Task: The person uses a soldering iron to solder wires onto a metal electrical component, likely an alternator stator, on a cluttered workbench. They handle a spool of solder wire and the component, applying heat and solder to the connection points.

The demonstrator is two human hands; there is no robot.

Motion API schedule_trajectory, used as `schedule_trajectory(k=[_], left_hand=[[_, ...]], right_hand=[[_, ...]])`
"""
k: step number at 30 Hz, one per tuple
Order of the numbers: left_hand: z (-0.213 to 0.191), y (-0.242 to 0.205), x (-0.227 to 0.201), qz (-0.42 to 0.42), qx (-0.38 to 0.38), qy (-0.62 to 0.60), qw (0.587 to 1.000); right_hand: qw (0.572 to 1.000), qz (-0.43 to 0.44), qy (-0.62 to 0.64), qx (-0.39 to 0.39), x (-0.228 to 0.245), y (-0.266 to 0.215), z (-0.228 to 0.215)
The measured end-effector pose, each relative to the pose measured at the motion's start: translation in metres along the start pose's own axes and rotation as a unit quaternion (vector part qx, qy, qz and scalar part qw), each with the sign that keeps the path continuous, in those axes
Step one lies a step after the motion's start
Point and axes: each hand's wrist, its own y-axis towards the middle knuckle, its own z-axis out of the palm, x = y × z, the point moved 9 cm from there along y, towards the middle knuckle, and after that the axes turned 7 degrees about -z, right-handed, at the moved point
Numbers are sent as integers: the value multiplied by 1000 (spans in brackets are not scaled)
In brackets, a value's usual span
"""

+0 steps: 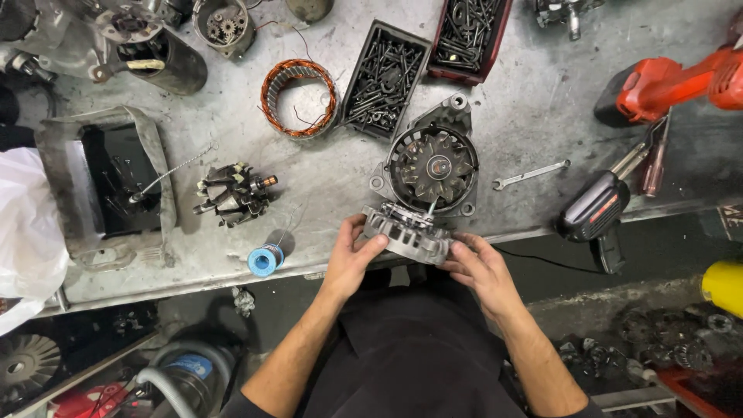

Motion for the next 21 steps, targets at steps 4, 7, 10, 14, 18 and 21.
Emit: schedule_trajectory(k=[4,7,10,14,18,21], left_hand=[[4,-2,-6,-14,-4,2,1000],[5,0,-6,-7,-5,-15,1000],[5,1,-3,4,-8,-35,999],[9,-5,-7,-2,-46,25,999],[22,-14,-5,-35,-69,24,997],[39,-26,-9,-16,-85,-23,996]], right_hand=[[1000,16,27,1,3,1,3],[998,40,54,-13,6,1,7],[1000,-3,21,-1,14,4,11],[998,-35,31,-50,14,10,1],[996,-33,31,-77,21,12,-5],[995,-31,58,-78,25,13,-10]])
